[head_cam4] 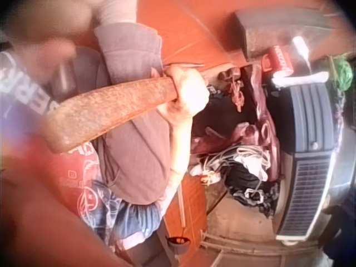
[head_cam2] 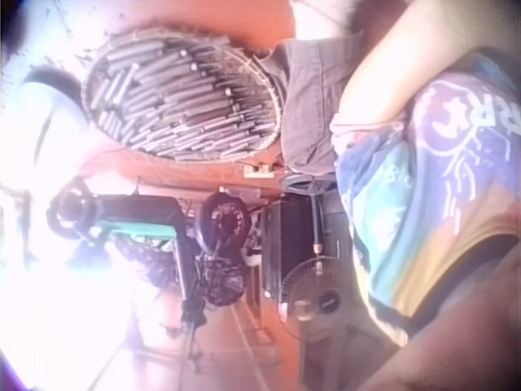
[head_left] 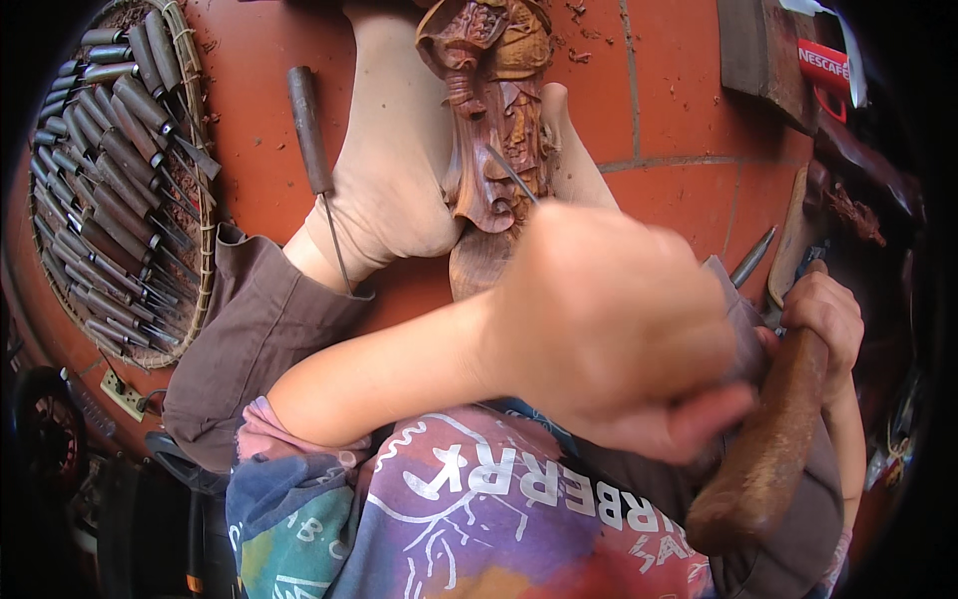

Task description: The person carves a wooden figurine using a chisel and mallet, striking the chisel repeatedly to shape the wood. The person holds the figurine between their legs and uses a cloth to protect their hands while working.

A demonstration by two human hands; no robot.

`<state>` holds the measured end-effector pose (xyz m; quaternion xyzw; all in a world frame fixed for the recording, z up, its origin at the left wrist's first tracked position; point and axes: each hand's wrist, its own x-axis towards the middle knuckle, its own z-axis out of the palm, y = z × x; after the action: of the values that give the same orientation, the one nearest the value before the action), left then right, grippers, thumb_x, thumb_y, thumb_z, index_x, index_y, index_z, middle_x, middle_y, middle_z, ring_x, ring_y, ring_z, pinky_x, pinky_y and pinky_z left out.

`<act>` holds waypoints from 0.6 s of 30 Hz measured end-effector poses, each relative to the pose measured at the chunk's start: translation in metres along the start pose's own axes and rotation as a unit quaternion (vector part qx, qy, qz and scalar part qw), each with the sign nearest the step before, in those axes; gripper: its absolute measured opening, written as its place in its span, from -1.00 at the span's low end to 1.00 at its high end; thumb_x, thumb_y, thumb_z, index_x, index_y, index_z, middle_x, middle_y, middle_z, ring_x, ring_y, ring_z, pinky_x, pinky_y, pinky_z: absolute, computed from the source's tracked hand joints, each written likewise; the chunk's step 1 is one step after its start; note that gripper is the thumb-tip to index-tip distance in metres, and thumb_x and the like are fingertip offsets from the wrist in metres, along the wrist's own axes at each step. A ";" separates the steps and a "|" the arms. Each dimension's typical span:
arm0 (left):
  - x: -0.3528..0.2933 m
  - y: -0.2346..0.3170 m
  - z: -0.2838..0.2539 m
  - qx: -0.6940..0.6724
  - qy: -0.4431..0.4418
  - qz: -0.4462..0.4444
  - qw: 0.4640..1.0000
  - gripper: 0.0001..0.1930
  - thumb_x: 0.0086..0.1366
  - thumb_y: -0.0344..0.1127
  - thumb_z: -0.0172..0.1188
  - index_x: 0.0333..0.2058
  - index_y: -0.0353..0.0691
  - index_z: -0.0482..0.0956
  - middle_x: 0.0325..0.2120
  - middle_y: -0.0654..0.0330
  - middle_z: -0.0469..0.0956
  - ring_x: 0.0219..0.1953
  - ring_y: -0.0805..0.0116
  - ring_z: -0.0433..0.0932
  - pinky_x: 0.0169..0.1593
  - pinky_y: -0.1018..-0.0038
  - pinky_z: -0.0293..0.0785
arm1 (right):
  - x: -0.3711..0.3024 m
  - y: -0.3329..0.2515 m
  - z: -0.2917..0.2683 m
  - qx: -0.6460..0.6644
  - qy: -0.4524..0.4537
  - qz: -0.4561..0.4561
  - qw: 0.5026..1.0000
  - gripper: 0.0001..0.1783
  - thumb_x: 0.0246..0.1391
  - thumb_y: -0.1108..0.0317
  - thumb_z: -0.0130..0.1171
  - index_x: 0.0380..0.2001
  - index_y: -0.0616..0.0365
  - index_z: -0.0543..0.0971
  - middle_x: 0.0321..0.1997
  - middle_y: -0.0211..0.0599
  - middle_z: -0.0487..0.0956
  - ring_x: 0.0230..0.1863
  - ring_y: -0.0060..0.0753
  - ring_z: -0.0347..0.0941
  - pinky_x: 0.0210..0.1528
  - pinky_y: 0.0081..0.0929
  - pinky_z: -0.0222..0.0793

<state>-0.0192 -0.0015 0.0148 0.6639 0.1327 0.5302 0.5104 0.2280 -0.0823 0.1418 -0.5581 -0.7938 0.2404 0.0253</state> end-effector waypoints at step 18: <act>0.035 -0.039 0.040 0.081 0.067 -0.119 0.987 -0.61 -0.10 0.06 0.42 -0.68 -0.12 0.53 -0.75 0.25 0.44 -0.67 0.18 0.51 -0.64 0.30 0.35 | -0.040 0.030 0.001 -0.040 -0.195 0.318 0.927 -0.47 -0.01 0.42 0.34 0.02 0.20 0.35 -0.14 -0.28 0.51 -0.07 -0.36 0.44 0.08 -0.39 0.30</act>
<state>0.0426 0.0196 0.0065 0.6455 0.2869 0.4961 0.5048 0.2687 -0.1105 0.1380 -0.7239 -0.5726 0.3082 -0.2304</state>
